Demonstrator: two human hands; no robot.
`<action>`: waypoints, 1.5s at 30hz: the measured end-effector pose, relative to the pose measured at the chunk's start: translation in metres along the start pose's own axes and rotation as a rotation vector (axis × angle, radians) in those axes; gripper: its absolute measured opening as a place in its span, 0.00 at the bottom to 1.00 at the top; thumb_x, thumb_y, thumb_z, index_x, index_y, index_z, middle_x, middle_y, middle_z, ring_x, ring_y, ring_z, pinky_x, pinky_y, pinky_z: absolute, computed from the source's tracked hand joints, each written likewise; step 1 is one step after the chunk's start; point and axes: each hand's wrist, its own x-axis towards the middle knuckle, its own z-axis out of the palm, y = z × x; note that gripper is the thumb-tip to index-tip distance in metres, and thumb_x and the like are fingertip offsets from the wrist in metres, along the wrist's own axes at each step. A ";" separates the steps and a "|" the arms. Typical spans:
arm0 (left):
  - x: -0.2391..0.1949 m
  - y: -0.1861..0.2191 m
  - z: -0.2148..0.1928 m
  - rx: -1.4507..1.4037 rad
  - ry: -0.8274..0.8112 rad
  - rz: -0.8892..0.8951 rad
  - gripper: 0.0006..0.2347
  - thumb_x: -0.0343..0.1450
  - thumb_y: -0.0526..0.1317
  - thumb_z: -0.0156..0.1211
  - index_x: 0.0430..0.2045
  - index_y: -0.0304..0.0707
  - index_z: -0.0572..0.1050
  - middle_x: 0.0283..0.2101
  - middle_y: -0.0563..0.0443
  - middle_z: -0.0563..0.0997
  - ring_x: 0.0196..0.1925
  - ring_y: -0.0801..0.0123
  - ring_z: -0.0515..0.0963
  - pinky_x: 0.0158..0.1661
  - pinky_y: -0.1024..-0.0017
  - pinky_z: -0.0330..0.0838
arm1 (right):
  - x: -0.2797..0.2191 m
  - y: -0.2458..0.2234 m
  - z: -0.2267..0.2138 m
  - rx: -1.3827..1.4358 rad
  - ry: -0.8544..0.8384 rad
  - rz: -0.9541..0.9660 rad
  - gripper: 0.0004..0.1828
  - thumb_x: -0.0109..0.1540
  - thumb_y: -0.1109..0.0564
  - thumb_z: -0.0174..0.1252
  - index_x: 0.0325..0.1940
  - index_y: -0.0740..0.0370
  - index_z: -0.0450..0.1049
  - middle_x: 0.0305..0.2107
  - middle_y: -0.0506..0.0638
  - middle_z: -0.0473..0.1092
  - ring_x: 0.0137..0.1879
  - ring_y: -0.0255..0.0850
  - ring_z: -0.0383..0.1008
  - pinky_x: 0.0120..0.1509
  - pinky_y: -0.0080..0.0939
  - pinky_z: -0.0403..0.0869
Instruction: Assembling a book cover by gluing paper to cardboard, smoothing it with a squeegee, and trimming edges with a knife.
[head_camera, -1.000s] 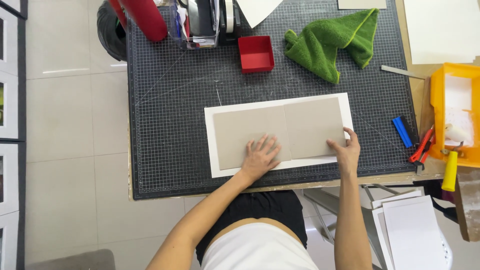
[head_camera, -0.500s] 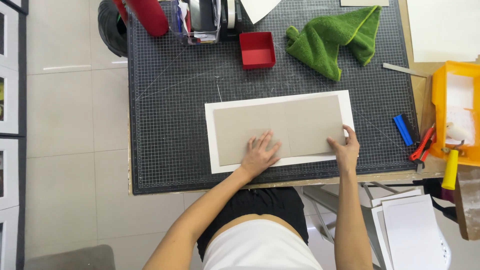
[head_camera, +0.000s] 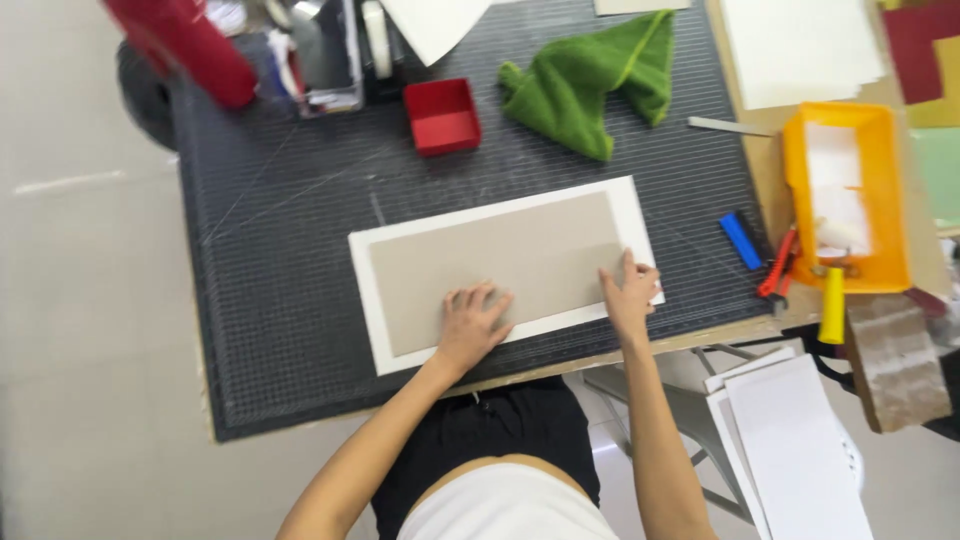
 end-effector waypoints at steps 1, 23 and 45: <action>0.003 0.001 -0.003 -0.005 -0.028 -0.034 0.22 0.67 0.58 0.60 0.55 0.63 0.71 0.57 0.52 0.67 0.63 0.61 0.64 0.59 0.49 0.53 | -0.001 -0.004 -0.008 0.040 -0.060 0.053 0.36 0.65 0.38 0.56 0.76 0.46 0.57 0.61 0.62 0.52 0.66 0.67 0.54 0.60 0.84 0.58; 0.166 0.289 0.097 -0.583 -0.345 0.432 0.10 0.72 0.51 0.57 0.28 0.53 0.66 0.39 0.60 0.73 0.49 0.64 0.76 0.56 0.56 0.63 | 0.121 0.202 -0.304 0.891 -0.031 0.141 0.31 0.68 0.61 0.47 0.76 0.58 0.52 0.33 0.59 0.65 0.25 0.38 0.63 0.22 0.32 0.64; 0.118 0.257 0.018 -0.907 0.034 -0.446 0.12 0.73 0.41 0.51 0.22 0.40 0.79 0.27 0.55 0.82 0.32 0.72 0.80 0.38 0.75 0.71 | 0.198 0.129 -0.377 -0.335 -0.240 0.008 0.23 0.63 0.54 0.54 0.64 0.49 0.73 0.51 0.53 0.76 0.32 0.42 0.71 0.39 0.42 0.69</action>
